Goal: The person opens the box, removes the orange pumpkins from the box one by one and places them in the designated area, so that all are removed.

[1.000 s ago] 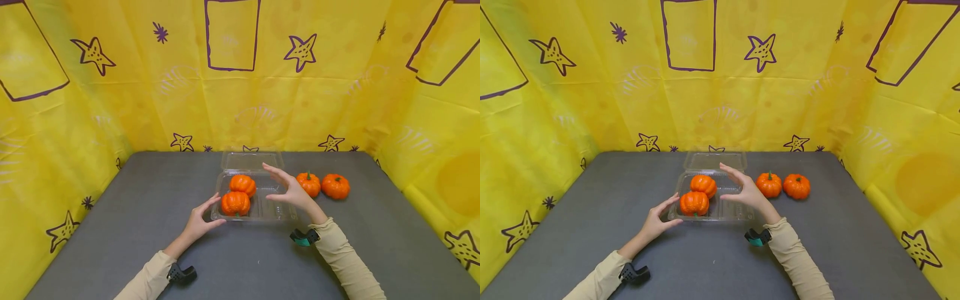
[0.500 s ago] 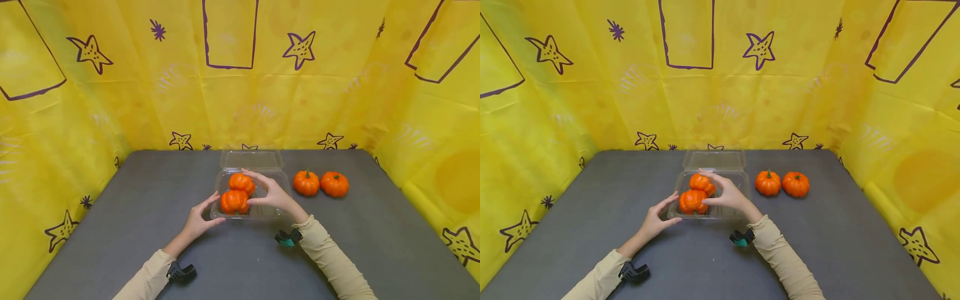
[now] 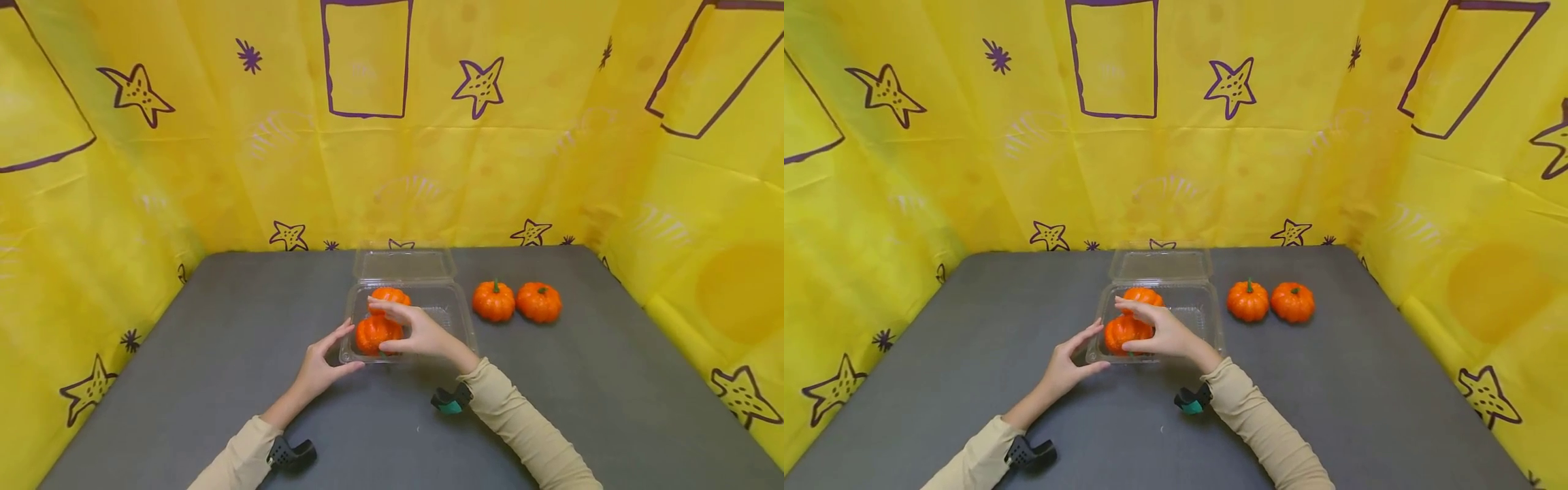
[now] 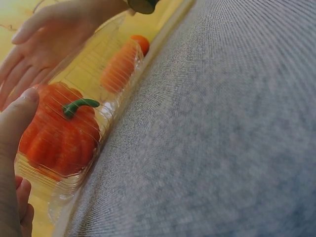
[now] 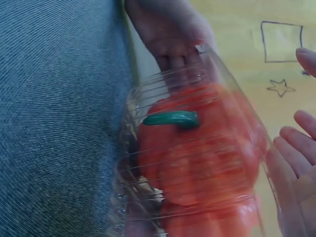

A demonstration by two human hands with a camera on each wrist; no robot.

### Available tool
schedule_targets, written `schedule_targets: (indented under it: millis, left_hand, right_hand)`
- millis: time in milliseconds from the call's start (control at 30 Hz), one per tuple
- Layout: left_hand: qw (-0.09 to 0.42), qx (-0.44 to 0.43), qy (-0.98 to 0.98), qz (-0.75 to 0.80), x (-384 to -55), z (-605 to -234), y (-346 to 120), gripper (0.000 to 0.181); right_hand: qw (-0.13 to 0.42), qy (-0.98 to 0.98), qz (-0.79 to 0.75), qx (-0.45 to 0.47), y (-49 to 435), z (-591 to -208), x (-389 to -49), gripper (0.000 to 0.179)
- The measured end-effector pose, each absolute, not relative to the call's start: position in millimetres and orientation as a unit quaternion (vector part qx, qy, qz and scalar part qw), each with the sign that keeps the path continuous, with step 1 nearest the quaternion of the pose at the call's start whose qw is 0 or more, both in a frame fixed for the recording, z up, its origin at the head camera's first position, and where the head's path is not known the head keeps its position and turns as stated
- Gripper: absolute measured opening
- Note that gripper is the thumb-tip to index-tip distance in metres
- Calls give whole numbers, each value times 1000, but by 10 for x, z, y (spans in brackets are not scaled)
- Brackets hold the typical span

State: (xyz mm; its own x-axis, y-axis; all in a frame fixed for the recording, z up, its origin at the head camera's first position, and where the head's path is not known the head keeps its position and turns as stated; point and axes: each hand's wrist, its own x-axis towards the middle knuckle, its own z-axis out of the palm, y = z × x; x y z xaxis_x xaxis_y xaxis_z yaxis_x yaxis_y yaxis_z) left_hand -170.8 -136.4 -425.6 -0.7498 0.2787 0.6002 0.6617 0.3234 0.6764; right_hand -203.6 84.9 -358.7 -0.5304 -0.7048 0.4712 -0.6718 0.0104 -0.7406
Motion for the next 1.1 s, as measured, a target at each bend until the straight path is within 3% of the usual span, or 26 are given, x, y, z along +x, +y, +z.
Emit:
schedule_targets:
  millis: [133, 333, 667, 900, 1100]
  left_hand:
    - [196, -301, -791, -496, -1705, -4256, -1378, 58]
    - [201, -309, -784, -499, -1715, -4256, -1380, 59]
    - [206, -318, -784, -492, -1726, -4261, -1381, 60]
    - [211, -322, -780, -493, -1729, -4262, -1380, 60]
    - [208, -322, -781, -493, -1728, -4266, -1382, 59]
  right_hand:
    - [23, 709, -512, -485, 823, -3687, -2098, 59]
    - [-11, 739, -460, -493, 845, -3873, -2244, 59]
    - [-20, 779, -371, -506, 888, -3908, -2273, 60]
    - [-69, 789, -298, -533, 845, -3937, -2275, 48]
    - [-74, 795, -284, -531, 842, -3923, -2263, 55]
